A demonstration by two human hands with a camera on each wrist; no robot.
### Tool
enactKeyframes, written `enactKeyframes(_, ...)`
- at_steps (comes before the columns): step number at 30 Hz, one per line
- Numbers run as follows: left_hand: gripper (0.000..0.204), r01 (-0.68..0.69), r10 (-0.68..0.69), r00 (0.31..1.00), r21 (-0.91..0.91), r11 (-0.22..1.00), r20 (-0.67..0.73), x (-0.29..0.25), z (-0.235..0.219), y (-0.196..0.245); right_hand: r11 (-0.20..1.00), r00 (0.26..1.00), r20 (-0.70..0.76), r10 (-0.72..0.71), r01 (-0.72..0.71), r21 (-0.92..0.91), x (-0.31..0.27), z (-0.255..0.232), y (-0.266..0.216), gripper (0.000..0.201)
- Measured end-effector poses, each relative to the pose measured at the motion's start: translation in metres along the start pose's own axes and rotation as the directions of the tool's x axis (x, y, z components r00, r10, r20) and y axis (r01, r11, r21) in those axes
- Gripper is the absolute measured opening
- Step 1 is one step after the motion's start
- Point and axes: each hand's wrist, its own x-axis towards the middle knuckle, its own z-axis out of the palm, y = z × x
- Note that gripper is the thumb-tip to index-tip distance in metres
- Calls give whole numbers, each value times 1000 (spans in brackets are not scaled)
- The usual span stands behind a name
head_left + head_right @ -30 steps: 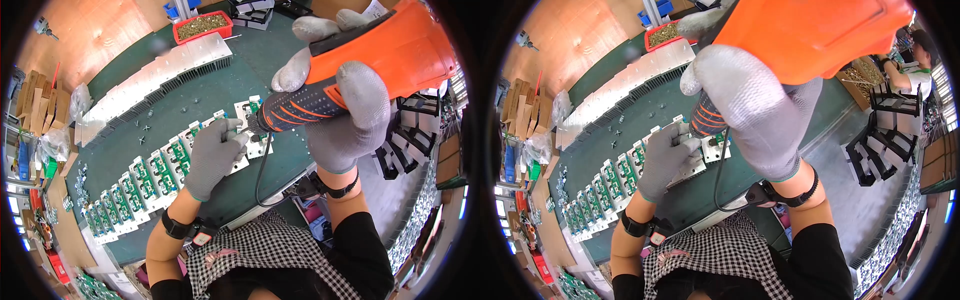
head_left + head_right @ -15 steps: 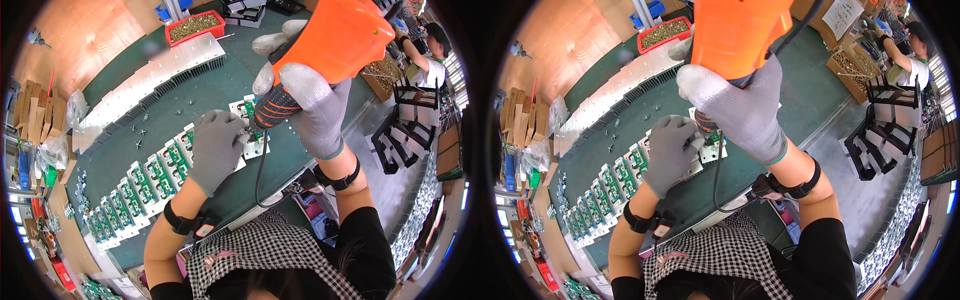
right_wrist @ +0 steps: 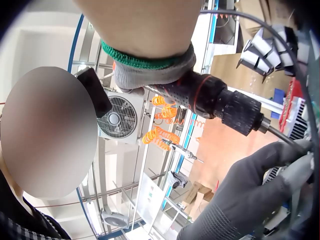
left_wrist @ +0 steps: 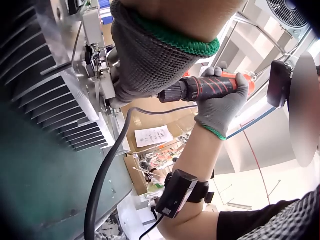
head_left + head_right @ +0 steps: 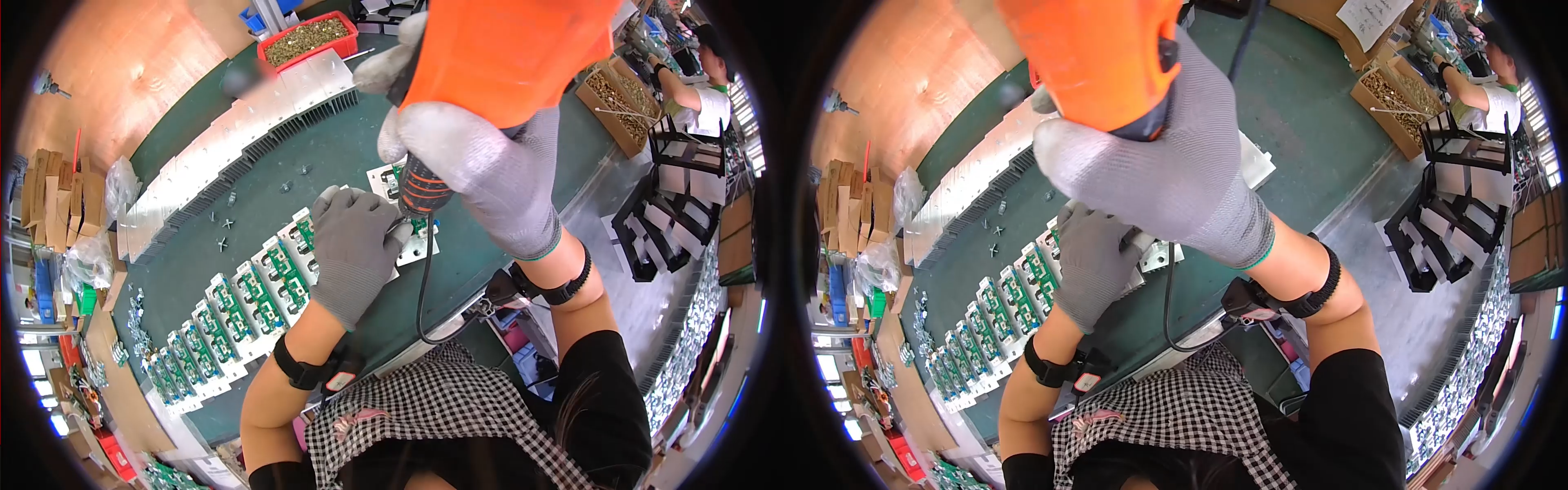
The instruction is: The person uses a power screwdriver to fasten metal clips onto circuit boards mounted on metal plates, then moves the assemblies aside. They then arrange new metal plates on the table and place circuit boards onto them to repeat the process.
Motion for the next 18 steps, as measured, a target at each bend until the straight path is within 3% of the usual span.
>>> enactKeyframes(3, 18, -10, 9, 1000, -25, 1000, -23, 2, 3, 0, 989, 994, 44, -101, 105, -102, 5, -6, 12, 34)
enactKeyframes(8, 18, 25, -25, 1000, -66, 998, 5, 2, 1, 0, 991, 987, 98, 128, -124, -49, 2, -3, -6, 34)
enactKeyframes(9, 18, -2, 1, 1000, -37, 999, -21, 1, 5, -1, 987, 988, 97, 119, -108, -117, 2, -1, -9, 30)
enactKeyframes(15, 20, -39, 36, 996, -29, 999, -79, -2, 9, -3, 996, 995, 74, 71, -74, 41, 1, 4, -7, 19)
enactKeyframes(16, 20, -55, 52, 994, -30, 998, -97, -2, 11, -5, 1000, 999, 51, -12, 12, 9, 1, 7, -1, 20)
enactKeyframes(18, 19, -53, 49, 995, -39, 998, -82, -1, 8, -4, 996, 998, 62, -30, 35, -78, 2, 8, 1, 24)
